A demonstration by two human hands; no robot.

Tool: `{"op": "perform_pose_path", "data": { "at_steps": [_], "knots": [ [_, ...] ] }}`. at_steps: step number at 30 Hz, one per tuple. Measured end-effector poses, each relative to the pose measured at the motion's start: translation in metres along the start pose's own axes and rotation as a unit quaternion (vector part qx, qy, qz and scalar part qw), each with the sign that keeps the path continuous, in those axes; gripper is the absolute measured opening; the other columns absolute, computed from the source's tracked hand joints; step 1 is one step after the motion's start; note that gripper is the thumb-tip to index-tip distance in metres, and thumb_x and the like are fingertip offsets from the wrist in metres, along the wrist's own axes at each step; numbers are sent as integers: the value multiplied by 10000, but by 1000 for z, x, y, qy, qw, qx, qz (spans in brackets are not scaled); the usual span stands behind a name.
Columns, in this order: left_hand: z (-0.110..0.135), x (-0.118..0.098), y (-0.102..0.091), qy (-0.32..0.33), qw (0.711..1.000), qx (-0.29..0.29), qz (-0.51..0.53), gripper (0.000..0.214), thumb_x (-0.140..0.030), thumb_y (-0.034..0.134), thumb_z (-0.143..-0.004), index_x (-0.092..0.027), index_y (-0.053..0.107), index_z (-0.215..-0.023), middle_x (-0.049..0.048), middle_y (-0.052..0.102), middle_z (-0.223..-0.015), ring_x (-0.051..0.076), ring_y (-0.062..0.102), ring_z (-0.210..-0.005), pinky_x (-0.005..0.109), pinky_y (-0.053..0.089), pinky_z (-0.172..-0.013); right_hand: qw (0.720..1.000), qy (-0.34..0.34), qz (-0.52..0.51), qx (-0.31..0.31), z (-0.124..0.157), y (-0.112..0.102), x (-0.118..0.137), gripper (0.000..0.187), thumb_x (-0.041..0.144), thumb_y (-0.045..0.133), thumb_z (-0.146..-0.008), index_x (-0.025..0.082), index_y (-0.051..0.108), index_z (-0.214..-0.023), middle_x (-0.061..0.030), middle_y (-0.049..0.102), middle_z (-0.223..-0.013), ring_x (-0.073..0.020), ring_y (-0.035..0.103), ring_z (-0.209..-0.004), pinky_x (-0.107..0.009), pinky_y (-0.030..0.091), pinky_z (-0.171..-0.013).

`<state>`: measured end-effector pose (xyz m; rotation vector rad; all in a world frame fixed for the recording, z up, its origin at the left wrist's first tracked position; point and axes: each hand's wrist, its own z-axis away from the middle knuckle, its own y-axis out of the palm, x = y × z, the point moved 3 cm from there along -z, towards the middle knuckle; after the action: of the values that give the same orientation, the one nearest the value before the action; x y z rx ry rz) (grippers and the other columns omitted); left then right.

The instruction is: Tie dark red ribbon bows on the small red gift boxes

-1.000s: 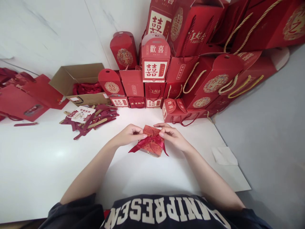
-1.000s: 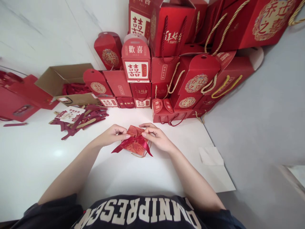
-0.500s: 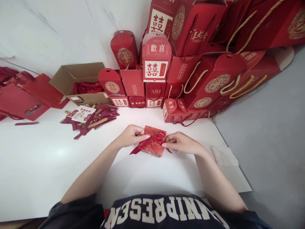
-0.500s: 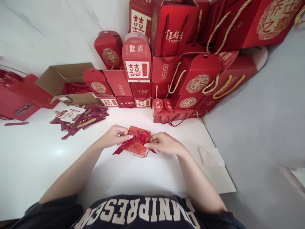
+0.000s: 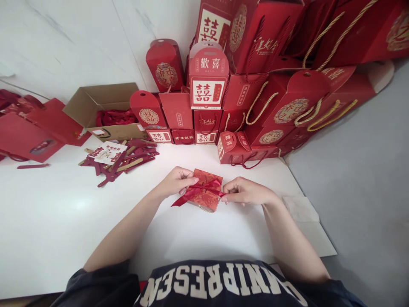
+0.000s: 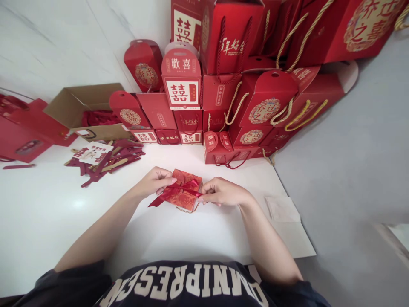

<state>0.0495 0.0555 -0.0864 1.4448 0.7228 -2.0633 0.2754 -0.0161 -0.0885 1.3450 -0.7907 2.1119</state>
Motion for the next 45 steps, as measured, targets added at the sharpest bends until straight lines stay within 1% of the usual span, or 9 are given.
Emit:
{"op": "perform_pose_path", "data": {
  "at_steps": [3,8,11,15,20,27,34,40,45],
  "knots": [
    [0,1,-4,1,1000,-18,12,499,-425,615,-833,-152,368,-496,-61,404,-362,33,347,-324,185,220,-397,998,22,60,-10,17,-11,3,311,474,628,-826,164,650,-815,40,545,-545,-97,449,-491,-228,337,-489],
    [1,0,-7,18,998,19,49,488,-475,615,-824,-138,435,-519,-59,363,-427,22,290,-348,201,154,-379,919,-110,212,-313,34,-9,46,191,392,592,-888,217,665,-908,-36,664,-796,-168,572,-714,-311,428,-683],
    [1,0,-9,16,999,24,35,475,-477,616,-828,-138,454,-537,-68,338,-411,23,269,-338,204,135,-376,858,-265,329,-293,15,37,68,186,365,570,-909,227,690,-874,-79,681,-1034,-230,578,-954,-392,417,-842],
    [2,-4,-8,22,999,22,-15,495,-483,598,-842,-139,437,-525,-62,348,-398,34,299,-369,195,160,-389,818,-282,447,-228,-18,88,63,251,320,492,-954,182,661,-1078,-113,511,-1412,-298,499,-1178,-469,391,-897],
    [3,-12,-3,50,998,-16,-35,468,-453,694,-758,-140,423,-538,-61,395,-463,42,333,-447,177,239,-431,848,-288,387,-220,-16,82,55,342,210,419,-980,198,558,-1292,-96,585,-1337,-275,543,-1135,-454,438,-915],
    [5,-15,-1,73,991,-58,-97,484,-439,738,-703,-148,384,-550,-65,346,-526,51,301,-513,179,254,-468,925,-295,192,-139,3,47,53,253,216,492,-949,243,686,-1110,-53,715,-1090,-188,660,-977,-321,525,-834],
    [9,-21,0,88,978,-78,-174,500,-494,687,-732,-162,353,-564,-69,302,-527,64,268,-525,187,232,-478,953,-288,93,-27,9,39,53,181,303,595,-892,249,738,-989,-44,732,-1035,-178,684,-918,-300,539,-797],
    [15,-27,2,64,956,-75,-277,519,-567,728,-651,-162,409,-583,-71,322,-524,74,279,-523,200,226,-491,924,-228,22,-305,-6,7,36,241,355,510,-945,261,659,-1110,-78,622,-1233,-209,548,-1197,-420,359,-1078],
    [18,-29,3,70,943,-68,-317,513,-582,705,-676,-165,418,-594,-71,346,-525,79,278,-532,201,235,-504,941,-204,14,-271,-29,10,27,146,370,586,-898,232,630,-917,-68,491,-1381,-214,411,-1330,-424,277,-1125]
  ]
}}
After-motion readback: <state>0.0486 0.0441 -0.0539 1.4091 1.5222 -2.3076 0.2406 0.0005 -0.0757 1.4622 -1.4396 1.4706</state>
